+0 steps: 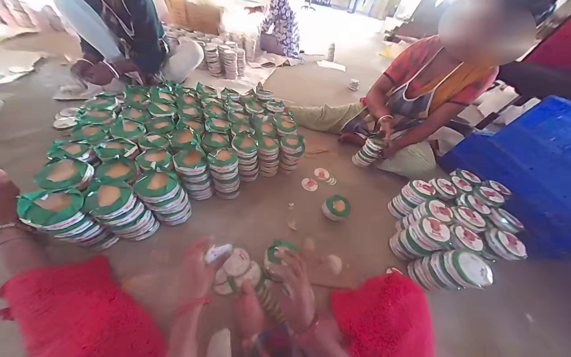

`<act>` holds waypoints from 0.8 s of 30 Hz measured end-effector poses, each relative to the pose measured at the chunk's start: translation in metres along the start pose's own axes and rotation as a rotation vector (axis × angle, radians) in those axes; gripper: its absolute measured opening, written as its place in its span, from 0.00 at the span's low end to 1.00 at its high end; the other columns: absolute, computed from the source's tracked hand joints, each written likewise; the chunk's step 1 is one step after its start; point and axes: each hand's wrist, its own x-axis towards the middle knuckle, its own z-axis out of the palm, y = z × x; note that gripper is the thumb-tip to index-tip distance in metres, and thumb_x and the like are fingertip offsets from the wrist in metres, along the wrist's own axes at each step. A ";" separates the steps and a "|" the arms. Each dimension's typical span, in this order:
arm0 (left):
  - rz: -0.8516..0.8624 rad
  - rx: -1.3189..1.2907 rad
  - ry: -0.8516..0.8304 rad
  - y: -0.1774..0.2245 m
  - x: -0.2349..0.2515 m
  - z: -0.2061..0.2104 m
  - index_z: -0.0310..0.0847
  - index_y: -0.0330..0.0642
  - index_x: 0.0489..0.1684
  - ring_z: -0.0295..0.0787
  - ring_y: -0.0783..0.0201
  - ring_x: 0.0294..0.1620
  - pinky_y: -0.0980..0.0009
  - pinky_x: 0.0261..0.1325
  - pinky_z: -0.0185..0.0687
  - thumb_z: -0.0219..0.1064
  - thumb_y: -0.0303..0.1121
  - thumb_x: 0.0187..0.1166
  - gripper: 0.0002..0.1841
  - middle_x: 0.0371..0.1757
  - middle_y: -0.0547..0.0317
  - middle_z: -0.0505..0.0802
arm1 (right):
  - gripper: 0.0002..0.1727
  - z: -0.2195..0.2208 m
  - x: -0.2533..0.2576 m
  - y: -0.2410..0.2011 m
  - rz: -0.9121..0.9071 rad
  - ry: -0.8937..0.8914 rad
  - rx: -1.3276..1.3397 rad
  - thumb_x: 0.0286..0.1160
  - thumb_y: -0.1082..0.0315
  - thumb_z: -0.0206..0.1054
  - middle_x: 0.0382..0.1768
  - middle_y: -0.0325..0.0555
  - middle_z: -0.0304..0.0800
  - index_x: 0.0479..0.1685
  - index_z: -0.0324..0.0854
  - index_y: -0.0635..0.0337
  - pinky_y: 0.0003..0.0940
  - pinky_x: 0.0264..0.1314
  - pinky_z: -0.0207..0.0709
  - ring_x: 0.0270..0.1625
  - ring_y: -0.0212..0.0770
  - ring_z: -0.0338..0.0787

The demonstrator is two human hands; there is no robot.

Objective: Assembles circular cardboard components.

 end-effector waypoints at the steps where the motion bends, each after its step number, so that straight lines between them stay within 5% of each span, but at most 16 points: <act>1: 0.071 -0.005 -0.067 0.003 -0.001 -0.001 0.86 0.33 0.62 0.85 0.43 0.67 0.44 0.72 0.77 0.83 0.39 0.65 0.28 0.64 0.37 0.89 | 0.20 0.004 0.005 -0.006 0.036 -0.005 0.100 0.72 0.58 0.72 0.69 0.53 0.87 0.58 0.91 0.59 0.54 0.82 0.71 0.80 0.56 0.77; 5: 0.184 -0.021 -0.376 0.031 -0.012 0.007 0.89 0.37 0.45 0.90 0.55 0.53 0.53 0.60 0.85 0.84 0.40 0.57 0.21 0.52 0.49 0.92 | 0.32 0.015 0.020 -0.025 0.262 -0.063 0.539 0.67 0.70 0.75 0.63 0.57 0.89 0.73 0.75 0.75 0.37 0.69 0.84 0.65 0.41 0.90; 8: 0.059 0.002 -0.428 0.050 -0.016 0.026 0.83 0.32 0.58 0.85 0.45 0.61 0.48 0.66 0.80 0.87 0.40 0.53 0.33 0.59 0.38 0.87 | 0.19 0.013 0.029 -0.021 0.407 0.004 0.548 0.68 0.76 0.73 0.48 0.51 0.94 0.58 0.83 0.72 0.29 0.54 0.89 0.47 0.33 0.94; 11: 0.003 -0.126 -0.331 0.038 -0.013 0.057 0.76 0.34 0.67 0.84 0.45 0.58 0.53 0.55 0.84 0.89 0.40 0.46 0.43 0.67 0.33 0.79 | 0.21 -0.001 0.041 -0.003 0.493 0.005 0.268 0.70 0.74 0.72 0.47 0.52 0.94 0.63 0.82 0.69 0.35 0.54 0.88 0.47 0.37 0.94; 14: -0.070 -0.252 -0.279 0.029 -0.010 0.078 0.77 0.36 0.70 0.85 0.49 0.58 0.56 0.55 0.83 0.78 0.41 0.70 0.30 0.73 0.35 0.79 | 0.32 -0.012 0.060 0.014 0.582 -0.091 0.064 0.69 0.69 0.76 0.52 0.56 0.93 0.76 0.73 0.66 0.44 0.58 0.86 0.49 0.46 0.93; 17: -0.135 -0.318 -0.267 0.029 -0.007 0.090 0.78 0.34 0.69 0.87 0.51 0.58 0.56 0.59 0.83 0.68 0.39 0.82 0.22 0.71 0.39 0.83 | 0.42 -0.018 0.076 0.021 0.672 -0.178 -0.018 0.66 0.69 0.79 0.59 0.61 0.90 0.84 0.64 0.66 0.49 0.61 0.85 0.53 0.53 0.93; 22: -0.216 -0.365 -0.297 0.023 -0.001 0.108 0.79 0.30 0.66 0.89 0.52 0.57 0.56 0.62 0.83 0.67 0.33 0.83 0.19 0.64 0.41 0.88 | 0.46 -0.025 0.093 0.018 0.760 -0.309 -0.160 0.68 0.66 0.78 0.66 0.60 0.86 0.89 0.58 0.58 0.54 0.62 0.84 0.55 0.56 0.92; 24: -0.235 -0.359 -0.308 0.023 0.001 0.109 0.80 0.31 0.65 0.89 0.53 0.56 0.55 0.61 0.83 0.67 0.33 0.82 0.18 0.64 0.41 0.88 | 0.47 -0.027 0.094 0.015 0.718 -0.358 -0.281 0.69 0.64 0.77 0.72 0.62 0.81 0.91 0.57 0.58 0.56 0.69 0.80 0.66 0.59 0.88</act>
